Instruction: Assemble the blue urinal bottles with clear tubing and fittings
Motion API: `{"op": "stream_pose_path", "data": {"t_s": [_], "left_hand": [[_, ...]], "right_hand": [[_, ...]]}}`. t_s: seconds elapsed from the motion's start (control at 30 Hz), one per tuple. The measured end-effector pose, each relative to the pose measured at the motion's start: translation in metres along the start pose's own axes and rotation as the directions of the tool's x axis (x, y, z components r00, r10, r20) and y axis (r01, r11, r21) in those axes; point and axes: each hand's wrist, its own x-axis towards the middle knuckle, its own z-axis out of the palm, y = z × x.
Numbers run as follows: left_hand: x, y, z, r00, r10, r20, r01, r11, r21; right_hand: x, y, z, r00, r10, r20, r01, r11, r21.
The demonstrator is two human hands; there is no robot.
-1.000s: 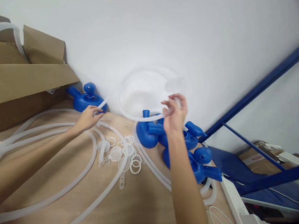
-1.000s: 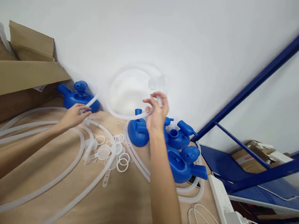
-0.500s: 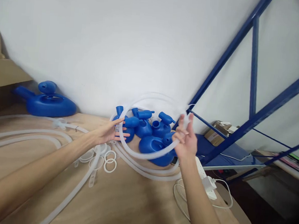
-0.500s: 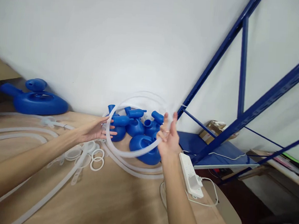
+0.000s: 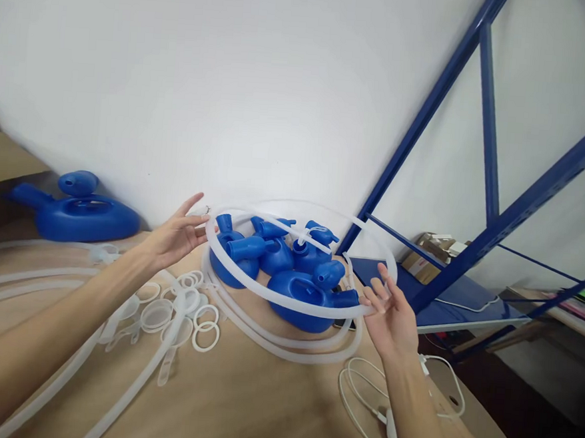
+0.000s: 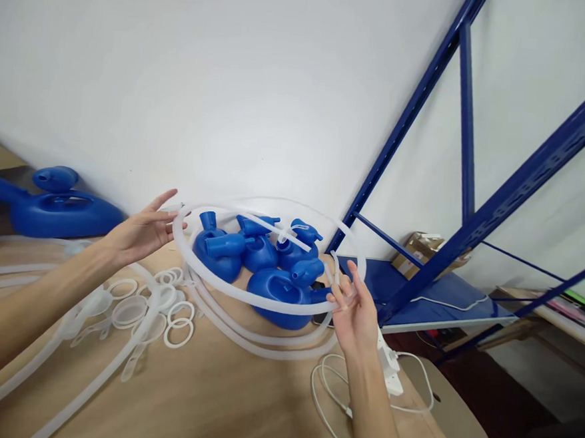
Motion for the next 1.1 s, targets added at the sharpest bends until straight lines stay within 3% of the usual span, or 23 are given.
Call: {"op": "stream_pose_path", "data": {"t_s": [0.13, 0.23, 0.4, 0.53, 0.73, 0.8, 0.93, 1.1], "left_hand": [[0.001, -0.001, 0.007, 0.987, -0.14, 0.085, 0.145, 0.988, -0.058], [0.005, -0.011, 0.009, 0.958, -0.245, 0.147, 0.247, 0.969, 0.009], [0.011, -0.033, 0.013, 0.954, -0.219, 0.203, 0.206, 0.975, 0.084], [0.018, -0.035, 0.002, 0.988, -0.091, 0.125, 0.087, 0.996, 0.036], [0.036, -0.035, -0.031, 0.995, -0.02, -0.094, 0.023, 0.999, 0.029], [0.042, -0.041, -0.041, 0.986, -0.056, -0.159, 0.067, 0.996, 0.062], [0.053, -0.06, -0.055, 0.942, -0.23, -0.243, 0.275, 0.946, 0.17], [0.056, -0.079, -0.068, 0.907, -0.311, -0.286, 0.394, 0.865, 0.311]], "right_hand": [[0.001, -0.003, -0.012, 0.998, -0.062, -0.002, 0.062, 0.998, 0.008], [0.015, -0.002, -0.027, 0.994, -0.09, -0.068, 0.092, 0.996, 0.021], [0.056, 0.003, -0.055, 0.954, -0.093, -0.285, 0.057, 0.99, -0.132], [0.086, 0.003, -0.079, 0.915, -0.087, -0.393, 0.002, 0.977, -0.212], [0.112, 0.011, -0.114, 0.878, 0.008, -0.479, -0.245, 0.868, -0.433], [0.115, 0.016, -0.12, 0.886, 0.027, -0.463, -0.292, 0.809, -0.511], [0.118, 0.022, -0.12, 0.909, 0.04, -0.414, -0.315, 0.716, -0.623], [0.114, 0.009, -0.117, 0.936, 0.113, -0.332, -0.325, 0.638, -0.699]]}}
